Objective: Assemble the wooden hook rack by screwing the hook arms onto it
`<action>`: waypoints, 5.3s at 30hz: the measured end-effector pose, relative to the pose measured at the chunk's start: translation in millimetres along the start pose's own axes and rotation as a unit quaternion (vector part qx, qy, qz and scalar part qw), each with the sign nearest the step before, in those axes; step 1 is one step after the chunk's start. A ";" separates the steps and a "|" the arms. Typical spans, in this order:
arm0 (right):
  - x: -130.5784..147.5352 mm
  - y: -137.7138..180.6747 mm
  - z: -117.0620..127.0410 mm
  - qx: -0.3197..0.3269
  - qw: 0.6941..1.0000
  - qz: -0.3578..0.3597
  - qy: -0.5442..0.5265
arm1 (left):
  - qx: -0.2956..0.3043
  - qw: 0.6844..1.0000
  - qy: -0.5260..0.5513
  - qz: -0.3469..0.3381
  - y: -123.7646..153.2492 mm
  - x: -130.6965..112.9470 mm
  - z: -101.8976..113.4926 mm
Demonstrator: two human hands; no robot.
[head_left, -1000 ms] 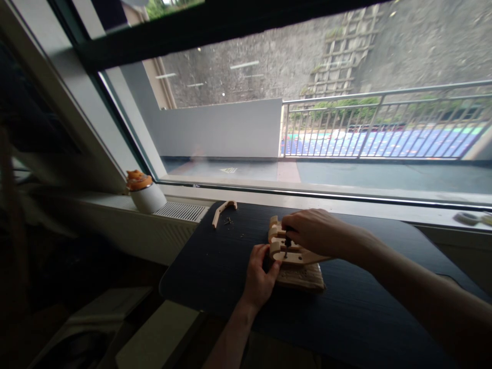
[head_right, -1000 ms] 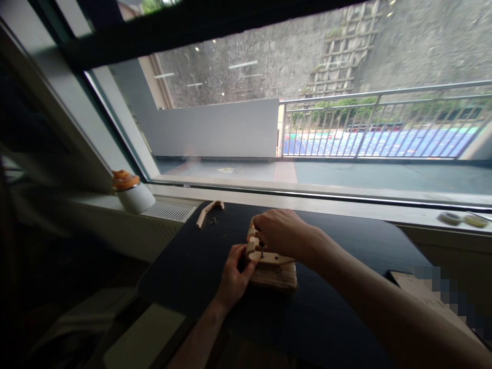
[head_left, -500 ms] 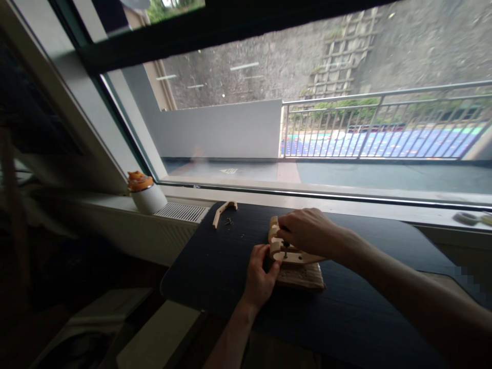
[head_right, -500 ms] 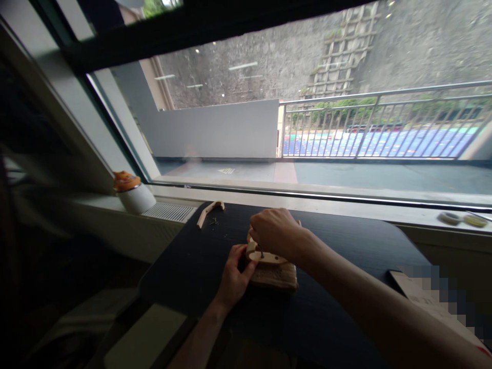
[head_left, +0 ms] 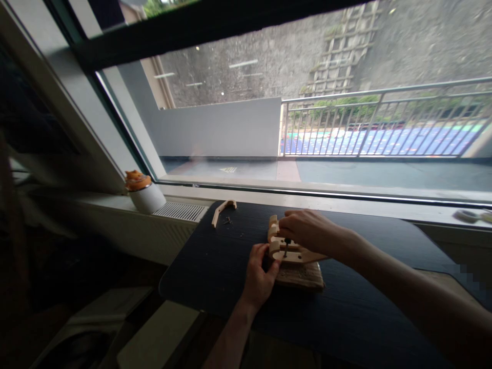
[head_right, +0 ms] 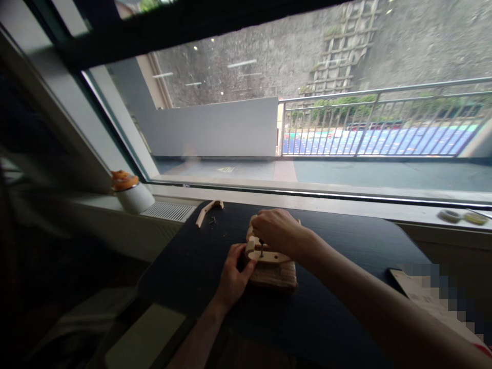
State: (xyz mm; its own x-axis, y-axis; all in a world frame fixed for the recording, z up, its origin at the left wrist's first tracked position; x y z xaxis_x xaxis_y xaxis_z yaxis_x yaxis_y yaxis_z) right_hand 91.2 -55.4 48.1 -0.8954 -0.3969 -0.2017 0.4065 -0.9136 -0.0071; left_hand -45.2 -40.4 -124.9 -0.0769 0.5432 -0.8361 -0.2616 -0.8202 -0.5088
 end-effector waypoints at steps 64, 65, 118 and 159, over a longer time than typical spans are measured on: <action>8.0 6.5 1.3 -0.003 0.996 -0.091 0.021 | -0.011 1.000 0.005 -0.006 1.1 -1.9 0.0; 8.1 6.9 1.6 0.004 0.996 -0.089 0.019 | -0.012 1.000 0.006 -0.008 1.1 -1.7 0.0; 12.5 3.7 5.9 -0.015 0.997 -0.073 0.010 | -0.014 1.000 0.003 -0.014 0.5 -1.1 0.2; 7.0 6.9 1.8 0.002 0.998 -0.063 -0.001 | -0.006 1.000 0.012 -0.005 0.9 0.5 -0.6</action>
State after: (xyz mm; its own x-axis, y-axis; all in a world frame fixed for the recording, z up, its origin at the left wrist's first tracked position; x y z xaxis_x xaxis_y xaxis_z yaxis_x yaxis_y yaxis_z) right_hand 87.4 -64.7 48.4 -0.9399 -0.2784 -0.1976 0.2893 -0.9568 -0.0280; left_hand -44.9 -41.0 -125.9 -0.0515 0.5467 -0.8357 -0.2499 -0.8173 -0.5193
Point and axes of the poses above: each hand's wrist, its own y-axis away from the middle knuckle, its own z-axis out of the back of the hand, x = y × z, the point moved 2 cm from there along -y, towards the middle knuckle, and after that the axes turned 7 degrees about y, right-handed, at the moved point
